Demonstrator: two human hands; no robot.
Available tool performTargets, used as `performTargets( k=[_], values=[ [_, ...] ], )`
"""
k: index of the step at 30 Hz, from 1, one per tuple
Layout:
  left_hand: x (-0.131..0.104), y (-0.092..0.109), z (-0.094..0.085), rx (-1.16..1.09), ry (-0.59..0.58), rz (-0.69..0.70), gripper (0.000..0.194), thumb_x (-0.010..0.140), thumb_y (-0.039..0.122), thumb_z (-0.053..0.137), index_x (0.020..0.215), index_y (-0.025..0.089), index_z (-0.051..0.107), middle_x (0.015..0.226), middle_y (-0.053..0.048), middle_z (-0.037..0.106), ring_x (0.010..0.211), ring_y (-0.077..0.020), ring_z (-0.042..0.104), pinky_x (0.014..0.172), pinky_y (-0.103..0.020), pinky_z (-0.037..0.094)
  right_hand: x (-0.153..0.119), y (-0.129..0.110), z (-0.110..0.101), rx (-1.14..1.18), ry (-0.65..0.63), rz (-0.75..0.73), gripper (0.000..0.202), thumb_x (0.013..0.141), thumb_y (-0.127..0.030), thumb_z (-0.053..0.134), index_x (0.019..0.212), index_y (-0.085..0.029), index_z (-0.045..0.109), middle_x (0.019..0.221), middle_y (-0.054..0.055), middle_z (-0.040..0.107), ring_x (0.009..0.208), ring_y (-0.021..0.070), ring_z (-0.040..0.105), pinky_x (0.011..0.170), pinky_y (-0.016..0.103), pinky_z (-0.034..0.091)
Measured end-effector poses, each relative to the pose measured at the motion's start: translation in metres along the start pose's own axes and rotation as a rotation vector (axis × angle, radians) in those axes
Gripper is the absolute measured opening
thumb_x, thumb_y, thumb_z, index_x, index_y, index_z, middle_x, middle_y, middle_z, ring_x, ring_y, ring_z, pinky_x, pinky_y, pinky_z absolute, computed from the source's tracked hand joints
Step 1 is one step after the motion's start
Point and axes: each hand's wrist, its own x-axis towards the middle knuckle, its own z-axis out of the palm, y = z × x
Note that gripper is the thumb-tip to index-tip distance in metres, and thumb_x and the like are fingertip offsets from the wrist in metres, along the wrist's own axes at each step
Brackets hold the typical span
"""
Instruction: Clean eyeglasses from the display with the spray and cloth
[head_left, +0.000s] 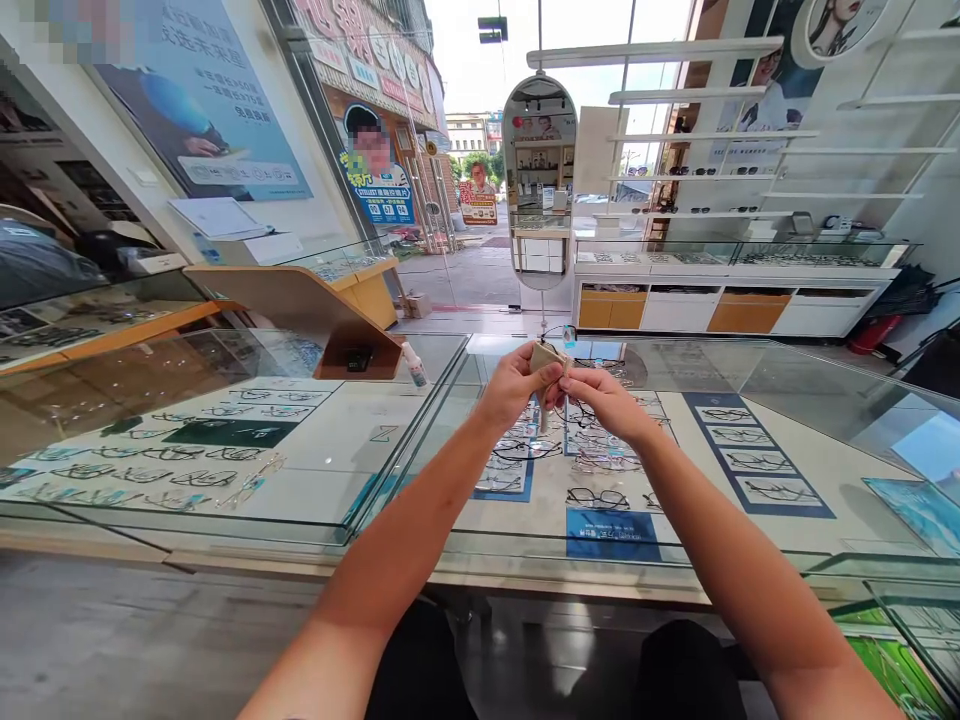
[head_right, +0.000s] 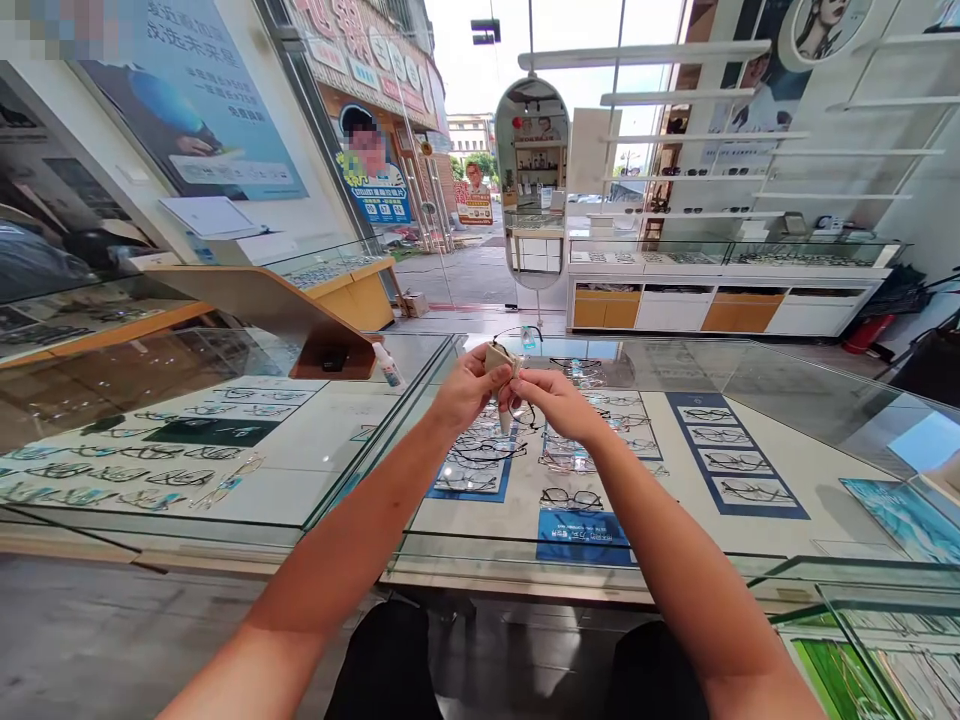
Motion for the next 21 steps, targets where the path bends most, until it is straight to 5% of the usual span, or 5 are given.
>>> performTargets(
  k=[7,11,17,21],
  values=[
    [0.0,-0.004,0.004,-0.008,0.094,0.034,0.052,0.086,0.066,0.085,0.09,0.018,0.068,0.054,0.003,0.064,0.038,-0.0129,0.056,0.045,-0.027,0.05,0.0,0.0,0.004,-0.028,0.011,0.024,0.043,0.103,-0.06,0.066,0.09,-0.021,0.079,0.092,0.005,0.078,0.087,0.0197,0.064,0.085,0.034,0.051],
    [0.0,0.002,-0.005,-0.005,-0.009,-0.012,0.054,0.093,0.067,0.077,0.084,0.015,0.069,0.06,-0.003,0.068,0.046,-0.0165,0.063,0.049,-0.029,0.053,0.0,-0.002,0.002,-0.014,0.02,0.037,0.041,0.102,-0.057,0.066,0.09,-0.021,0.08,0.09,0.005,0.077,0.086,0.0204,0.066,0.084,0.035,0.051],
    [-0.001,0.017,-0.018,0.001,-0.145,-0.096,0.045,0.088,0.055,0.088,0.101,0.014,0.074,0.084,-0.009,0.078,0.072,-0.0209,0.076,0.07,-0.032,0.063,-0.003,0.003,-0.006,0.06,0.083,0.066,0.034,0.103,-0.051,0.066,0.091,-0.022,0.079,0.087,0.005,0.076,0.085,0.0206,0.064,0.085,0.036,0.047],
    [-0.002,0.013,-0.011,0.009,-0.113,-0.024,0.043,0.083,0.044,0.095,0.103,0.015,0.07,0.077,-0.005,0.076,0.063,-0.0167,0.073,0.065,-0.03,0.061,-0.003,0.006,-0.004,0.117,0.084,0.052,0.033,0.102,-0.051,0.068,0.089,-0.022,0.079,0.088,0.005,0.075,0.086,0.0207,0.063,0.085,0.035,0.046]
  ],
)
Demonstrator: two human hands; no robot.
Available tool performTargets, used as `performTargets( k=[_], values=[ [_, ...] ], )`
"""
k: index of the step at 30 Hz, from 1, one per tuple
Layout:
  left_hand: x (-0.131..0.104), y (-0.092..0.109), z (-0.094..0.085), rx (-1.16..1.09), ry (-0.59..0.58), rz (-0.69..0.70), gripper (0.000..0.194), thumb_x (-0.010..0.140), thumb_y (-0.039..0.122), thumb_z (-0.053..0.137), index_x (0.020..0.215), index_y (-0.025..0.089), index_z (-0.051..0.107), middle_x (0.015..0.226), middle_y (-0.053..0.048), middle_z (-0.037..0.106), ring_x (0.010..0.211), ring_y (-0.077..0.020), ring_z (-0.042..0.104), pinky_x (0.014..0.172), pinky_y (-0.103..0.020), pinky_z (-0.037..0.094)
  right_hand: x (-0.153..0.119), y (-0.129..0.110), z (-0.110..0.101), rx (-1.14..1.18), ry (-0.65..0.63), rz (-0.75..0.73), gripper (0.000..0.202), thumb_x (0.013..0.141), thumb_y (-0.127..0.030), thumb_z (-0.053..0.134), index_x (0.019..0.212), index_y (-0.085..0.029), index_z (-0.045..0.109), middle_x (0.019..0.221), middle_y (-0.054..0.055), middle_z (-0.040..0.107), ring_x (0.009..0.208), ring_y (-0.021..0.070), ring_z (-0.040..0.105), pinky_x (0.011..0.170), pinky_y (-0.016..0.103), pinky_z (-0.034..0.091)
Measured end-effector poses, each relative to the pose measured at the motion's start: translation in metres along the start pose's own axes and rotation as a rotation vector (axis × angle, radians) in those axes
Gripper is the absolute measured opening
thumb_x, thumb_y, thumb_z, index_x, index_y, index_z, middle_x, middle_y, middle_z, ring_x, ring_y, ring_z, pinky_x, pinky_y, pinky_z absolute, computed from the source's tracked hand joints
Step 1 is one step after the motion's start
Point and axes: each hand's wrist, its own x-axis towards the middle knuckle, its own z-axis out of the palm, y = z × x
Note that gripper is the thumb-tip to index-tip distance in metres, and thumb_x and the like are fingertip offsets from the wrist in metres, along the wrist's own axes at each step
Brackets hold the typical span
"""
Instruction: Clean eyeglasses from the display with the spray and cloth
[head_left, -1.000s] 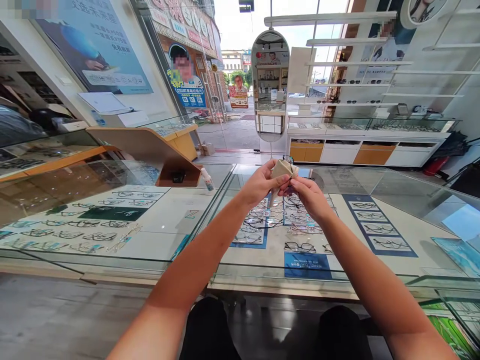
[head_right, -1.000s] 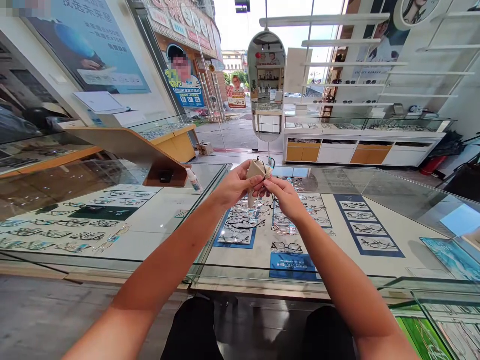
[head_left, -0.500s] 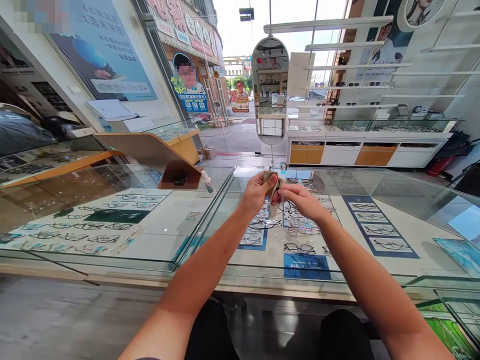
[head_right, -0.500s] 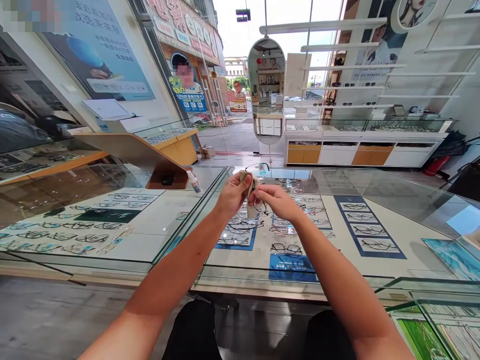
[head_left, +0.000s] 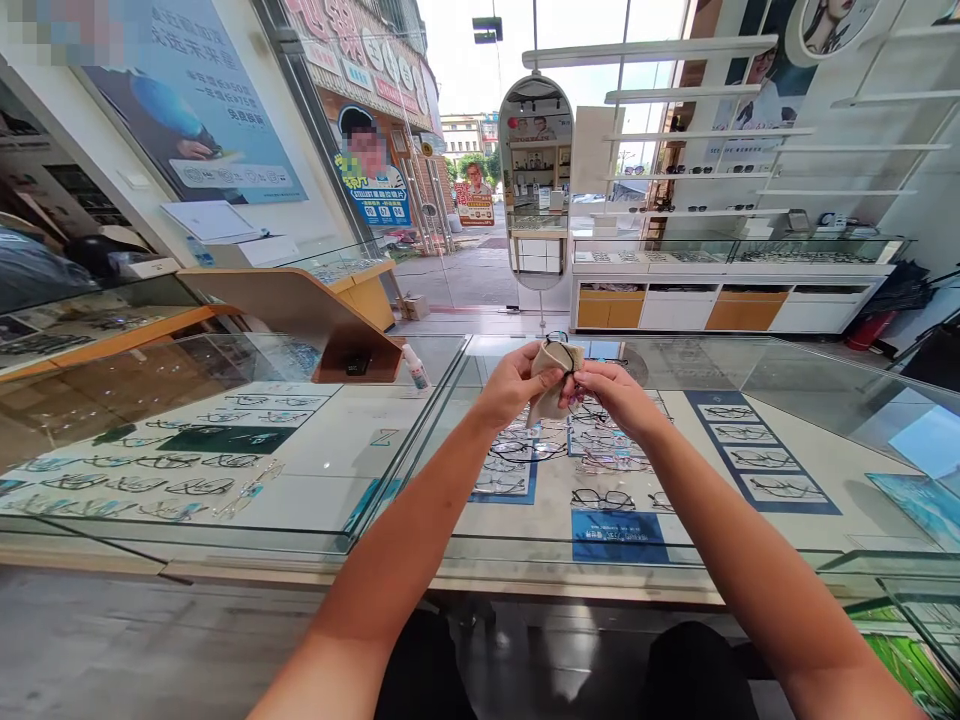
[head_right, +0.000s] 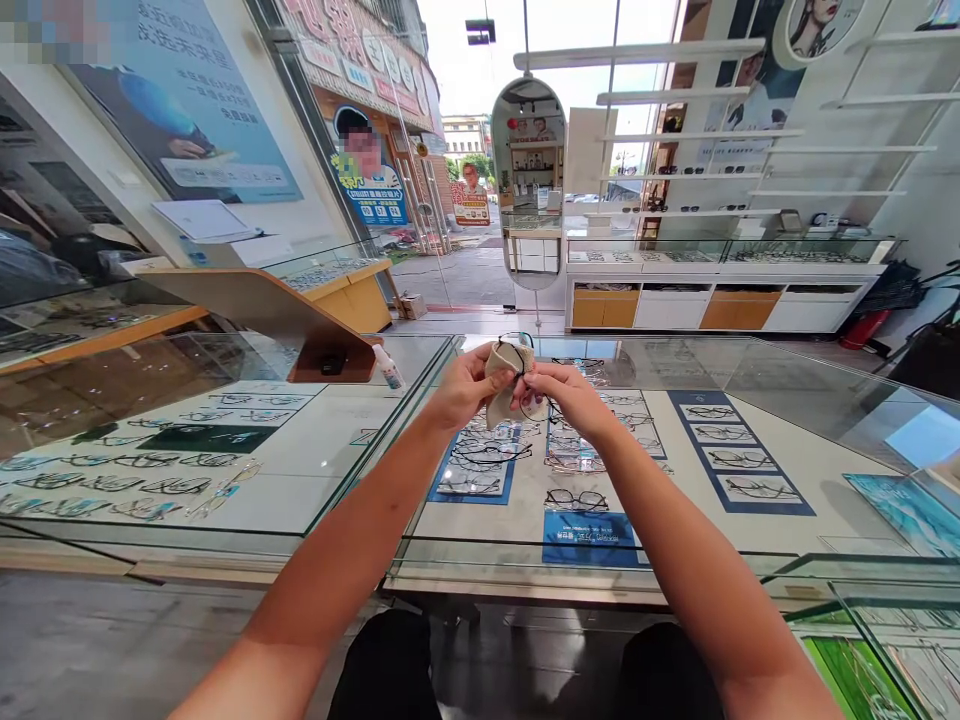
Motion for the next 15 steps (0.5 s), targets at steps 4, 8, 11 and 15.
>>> performTargets(
  k=[4,8,11,15],
  values=[
    [0.002,-0.01,0.01,-0.004,0.082,0.073,0.047,0.083,0.051,0.094,0.095,0.017,0.064,0.062,0.001,0.07,0.044,-0.0134,0.061,0.049,-0.027,0.054,0.001,-0.002,0.008,-0.048,-0.024,-0.022,0.042,0.1,-0.06,0.07,0.085,-0.021,0.079,0.086,0.004,0.073,0.084,0.0203,0.062,0.084,0.035,0.047],
    [0.001,-0.013,0.017,0.013,0.196,0.108,0.052,0.088,0.064,0.085,0.096,0.018,0.063,0.057,0.003,0.066,0.038,-0.0122,0.056,0.041,-0.025,0.048,0.002,-0.003,0.017,-0.102,-0.024,-0.028,0.048,0.1,-0.065,0.069,0.084,-0.021,0.078,0.087,0.005,0.074,0.083,0.0198,0.061,0.083,0.034,0.048],
    [0.0,-0.013,0.019,-0.01,0.243,0.093,0.054,0.089,0.07,0.08,0.094,0.019,0.063,0.052,0.005,0.061,0.036,-0.0116,0.051,0.042,-0.026,0.047,0.002,-0.002,0.02,-0.096,-0.012,-0.036,0.047,0.102,-0.064,0.068,0.085,-0.021,0.077,0.09,0.006,0.076,0.083,0.0197,0.061,0.083,0.034,0.048],
    [0.003,-0.015,0.012,-0.042,0.23,0.013,0.06,0.089,0.077,0.076,0.086,0.018,0.066,0.056,0.001,0.065,0.044,-0.0139,0.059,0.05,-0.029,0.052,0.0,-0.002,0.017,-0.082,0.033,-0.016,0.044,0.102,-0.062,0.068,0.087,-0.021,0.075,0.09,0.006,0.076,0.083,0.02,0.06,0.082,0.034,0.046]
  ],
)
